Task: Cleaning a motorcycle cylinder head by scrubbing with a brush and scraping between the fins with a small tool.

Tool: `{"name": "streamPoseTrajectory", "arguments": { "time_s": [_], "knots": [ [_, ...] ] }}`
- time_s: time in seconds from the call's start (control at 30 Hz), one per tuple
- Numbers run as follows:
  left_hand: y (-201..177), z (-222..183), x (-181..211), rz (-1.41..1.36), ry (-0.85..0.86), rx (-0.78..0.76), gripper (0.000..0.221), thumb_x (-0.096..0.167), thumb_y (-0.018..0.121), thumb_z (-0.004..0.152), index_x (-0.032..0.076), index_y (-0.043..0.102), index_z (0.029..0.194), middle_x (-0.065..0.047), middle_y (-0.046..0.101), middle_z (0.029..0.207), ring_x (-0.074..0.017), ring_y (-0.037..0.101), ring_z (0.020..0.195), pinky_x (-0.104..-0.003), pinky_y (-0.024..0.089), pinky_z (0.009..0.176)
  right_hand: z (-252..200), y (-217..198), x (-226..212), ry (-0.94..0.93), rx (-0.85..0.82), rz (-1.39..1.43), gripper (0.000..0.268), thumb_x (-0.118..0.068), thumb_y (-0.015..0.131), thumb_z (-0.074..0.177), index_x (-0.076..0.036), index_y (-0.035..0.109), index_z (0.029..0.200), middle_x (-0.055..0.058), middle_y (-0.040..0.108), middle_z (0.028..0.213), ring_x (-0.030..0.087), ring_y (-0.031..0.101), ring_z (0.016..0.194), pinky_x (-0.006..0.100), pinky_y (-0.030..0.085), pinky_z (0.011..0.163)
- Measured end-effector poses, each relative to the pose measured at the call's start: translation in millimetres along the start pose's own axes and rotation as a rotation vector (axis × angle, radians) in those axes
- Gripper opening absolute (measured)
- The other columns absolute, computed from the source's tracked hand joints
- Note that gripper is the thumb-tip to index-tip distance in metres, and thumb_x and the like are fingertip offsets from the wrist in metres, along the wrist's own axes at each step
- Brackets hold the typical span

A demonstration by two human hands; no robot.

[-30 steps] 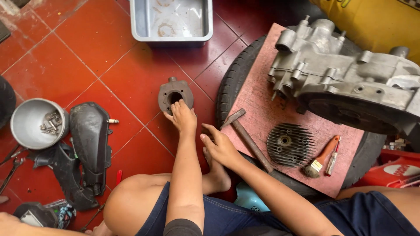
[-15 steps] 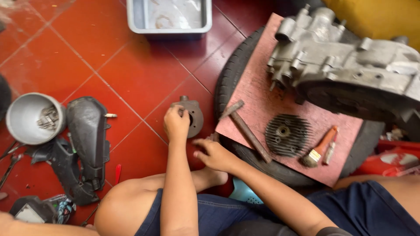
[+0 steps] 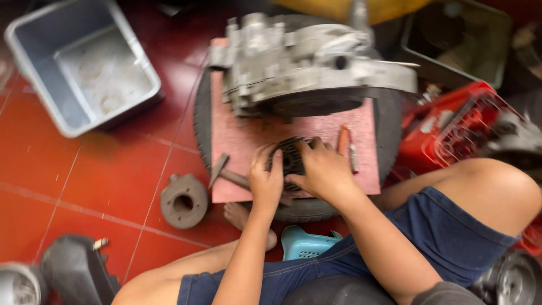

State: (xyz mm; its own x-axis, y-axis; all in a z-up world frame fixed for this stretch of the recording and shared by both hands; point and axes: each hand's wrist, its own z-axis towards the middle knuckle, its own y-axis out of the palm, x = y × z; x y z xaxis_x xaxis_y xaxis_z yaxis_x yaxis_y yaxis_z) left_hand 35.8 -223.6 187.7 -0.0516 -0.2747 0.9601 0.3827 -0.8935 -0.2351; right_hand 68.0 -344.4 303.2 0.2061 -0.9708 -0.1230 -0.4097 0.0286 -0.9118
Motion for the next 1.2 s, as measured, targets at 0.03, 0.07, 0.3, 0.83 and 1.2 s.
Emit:
{"name": "streamPoseTrajectory", "arguments": {
  "time_s": [0.03,0.07,0.3,0.83,1.2],
  "knots": [
    [8.5,-1.4,0.0,-0.005,0.019,-0.046,0.018,0.016,0.066,0.097,0.004,0.076,0.107,-0.014,0.073,0.101,-0.0342,0.071,0.102,-0.041,0.053,0.092,3.0,5.3,9.1,0.042,0.013,0.022,0.076,-0.062,0.078,0.074,-0.019,0.059,0.134,0.015,0.065,0.115,0.040,0.068,0.108,0.056,0.058,0.086],
    [17.3,-2.5,0.1,-0.027,-0.009,-0.050,0.020,0.015,0.063,0.099,0.002,0.073,0.110,-0.019,0.071,0.104,-0.0377,0.068,0.107,-0.044,0.051,0.096,6.1,10.3,18.7,-0.004,-0.044,0.038,0.103,-0.069,0.083,0.062,-0.018,0.050,0.145,0.023,0.056,0.130,0.045,0.062,0.116,0.059,0.051,0.095],
    [49.4,-3.8,-10.5,0.022,-0.291,-0.066,0.033,0.025,0.059,0.103,0.003,0.068,0.125,-0.022,0.067,0.126,-0.0349,0.058,0.127,-0.046,0.040,0.112,6.7,62.5,59.2,-0.252,0.130,0.215,0.143,-0.063,0.094,0.034,-0.017,0.039,0.157,0.038,0.038,0.151,0.056,0.039,0.140,0.064,0.031,0.116],
    [129.7,-5.2,78.6,0.308,0.512,-0.275,0.030,0.019,0.072,0.093,0.006,0.072,0.121,-0.022,0.067,0.124,-0.0411,0.066,0.114,-0.049,0.051,0.097,-9.0,71.5,171.6,-0.163,0.758,0.750,0.121,-0.067,0.088,0.042,-0.009,0.053,0.143,0.030,0.060,0.132,0.046,0.060,0.124,0.052,0.046,0.108],
    [241.2,-47.0,28.5,0.114,0.354,-0.286,0.044,0.025,0.050,0.106,0.003,0.053,0.144,-0.027,0.046,0.142,-0.0498,0.042,0.139,-0.058,0.029,0.116,32.8,108.7,258.1,0.354,0.817,0.751,0.116,-0.053,0.097,0.041,-0.023,0.049,0.142,0.022,0.047,0.146,0.044,0.050,0.132,0.056,0.040,0.110]
  ]
}}
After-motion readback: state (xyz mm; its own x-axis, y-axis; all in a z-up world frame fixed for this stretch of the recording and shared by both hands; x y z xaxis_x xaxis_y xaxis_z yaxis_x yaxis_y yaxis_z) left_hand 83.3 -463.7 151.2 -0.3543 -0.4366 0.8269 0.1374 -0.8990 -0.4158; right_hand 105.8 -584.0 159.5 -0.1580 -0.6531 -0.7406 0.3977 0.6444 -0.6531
